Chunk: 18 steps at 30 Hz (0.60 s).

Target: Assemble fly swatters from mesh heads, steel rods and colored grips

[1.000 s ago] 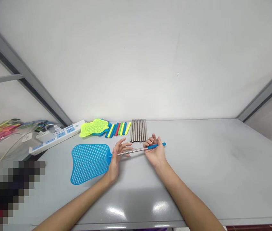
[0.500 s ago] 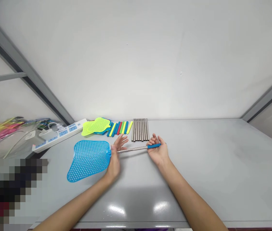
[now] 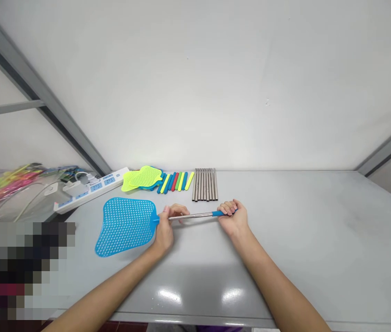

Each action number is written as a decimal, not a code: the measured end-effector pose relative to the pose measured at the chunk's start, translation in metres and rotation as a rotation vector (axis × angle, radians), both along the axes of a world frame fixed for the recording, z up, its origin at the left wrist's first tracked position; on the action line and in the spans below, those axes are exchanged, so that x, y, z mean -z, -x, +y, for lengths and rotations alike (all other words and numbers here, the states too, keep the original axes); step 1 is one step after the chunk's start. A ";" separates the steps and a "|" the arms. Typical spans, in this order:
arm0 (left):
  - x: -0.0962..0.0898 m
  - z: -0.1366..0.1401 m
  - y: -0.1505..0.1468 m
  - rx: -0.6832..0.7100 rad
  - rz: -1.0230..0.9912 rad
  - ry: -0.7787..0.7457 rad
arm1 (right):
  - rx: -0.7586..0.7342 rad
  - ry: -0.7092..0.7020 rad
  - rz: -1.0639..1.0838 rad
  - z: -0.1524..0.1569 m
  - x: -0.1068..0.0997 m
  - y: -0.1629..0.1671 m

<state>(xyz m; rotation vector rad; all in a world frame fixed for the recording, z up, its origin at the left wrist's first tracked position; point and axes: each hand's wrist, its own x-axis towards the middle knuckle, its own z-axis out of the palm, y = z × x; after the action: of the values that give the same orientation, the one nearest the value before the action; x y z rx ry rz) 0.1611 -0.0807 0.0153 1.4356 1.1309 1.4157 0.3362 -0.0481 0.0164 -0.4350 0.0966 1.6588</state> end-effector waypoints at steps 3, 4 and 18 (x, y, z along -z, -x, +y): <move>0.000 0.002 0.003 0.051 0.100 0.090 | -0.008 0.025 -0.009 -0.001 0.000 0.002; -0.001 0.002 0.003 0.061 0.117 0.117 | -0.005 0.030 -0.013 -0.001 0.000 0.001; 0.005 -0.016 -0.021 0.260 -0.109 0.486 | 0.109 0.069 -0.064 0.001 -0.002 -0.013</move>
<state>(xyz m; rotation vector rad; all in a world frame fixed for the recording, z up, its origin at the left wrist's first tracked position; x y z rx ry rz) 0.1817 -0.0965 0.0105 1.0967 1.0805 0.9423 0.3492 -0.0468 0.0187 -0.5260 0.1280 1.5365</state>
